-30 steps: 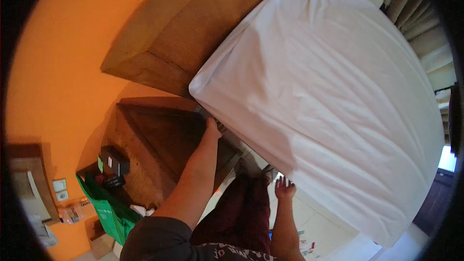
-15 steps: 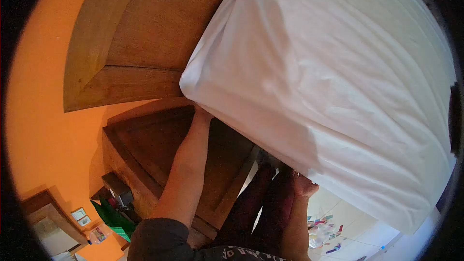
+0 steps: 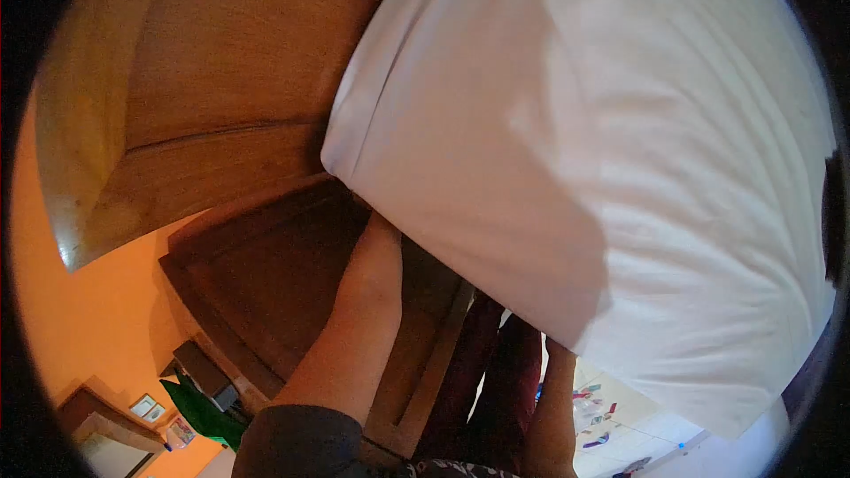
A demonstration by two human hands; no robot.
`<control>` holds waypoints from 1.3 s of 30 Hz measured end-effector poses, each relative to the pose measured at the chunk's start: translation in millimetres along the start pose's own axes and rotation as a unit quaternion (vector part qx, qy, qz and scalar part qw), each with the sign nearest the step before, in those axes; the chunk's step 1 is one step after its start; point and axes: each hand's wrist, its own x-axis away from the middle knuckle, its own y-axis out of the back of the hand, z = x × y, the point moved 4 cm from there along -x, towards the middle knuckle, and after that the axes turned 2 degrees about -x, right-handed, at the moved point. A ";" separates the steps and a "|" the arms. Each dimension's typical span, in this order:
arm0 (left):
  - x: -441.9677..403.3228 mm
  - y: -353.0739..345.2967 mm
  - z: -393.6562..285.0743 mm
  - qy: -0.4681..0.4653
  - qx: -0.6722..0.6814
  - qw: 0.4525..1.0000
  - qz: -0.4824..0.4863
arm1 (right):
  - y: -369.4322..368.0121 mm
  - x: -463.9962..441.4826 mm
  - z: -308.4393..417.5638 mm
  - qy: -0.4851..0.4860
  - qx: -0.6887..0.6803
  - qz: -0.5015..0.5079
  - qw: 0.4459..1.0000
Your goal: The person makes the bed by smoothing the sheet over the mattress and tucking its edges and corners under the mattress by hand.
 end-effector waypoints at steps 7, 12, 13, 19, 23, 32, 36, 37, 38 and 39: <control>16.7 14.2 14.7 -0.015 -0.055 0.989 -0.134 | 47.9 -7.1 -8.3 0.011 0.160 -0.005 0.987; 16.4 5.0 8.8 -0.048 -0.101 0.981 -0.159 | 44.1 -17.7 -4.9 0.048 0.217 0.021 0.975; 19.0 12.6 -4.8 -0.057 -0.107 0.980 -0.160 | 44.9 -19.2 4.3 0.058 0.227 0.029 0.972; 40.3 15.1 -9.1 -0.120 -0.129 0.974 -0.140 | 71.2 -27.6 66.7 0.146 0.267 0.081 0.949; 64.6 24.4 0.5 -0.173 -0.126 0.967 -0.140 | 106.4 -35.6 104.1 0.202 0.300 0.119 0.925; 83.1 7.2 -77.3 -0.421 -0.401 0.773 -0.254 | 133.6 -27.0 119.1 0.279 0.420 0.145 0.851; 82.8 -10.7 -107.1 -0.333 -0.574 0.716 -0.217 | 127.8 -33.9 114.8 0.294 0.476 0.144 0.816; 83.8 -16.2 -110.0 -0.326 -0.609 0.681 -0.244 | 130.3 -34.1 115.1 0.296 0.491 0.141 0.807; 85.2 -17.7 -112.2 -0.318 -0.641 0.644 -0.270 | 133.4 -37.1 111.7 0.297 0.505 0.139 0.798; 81.1 -12.8 -111.8 -0.317 -0.646 0.641 -0.267 | 143.2 -37.3 111.0 0.297 0.520 0.133 0.790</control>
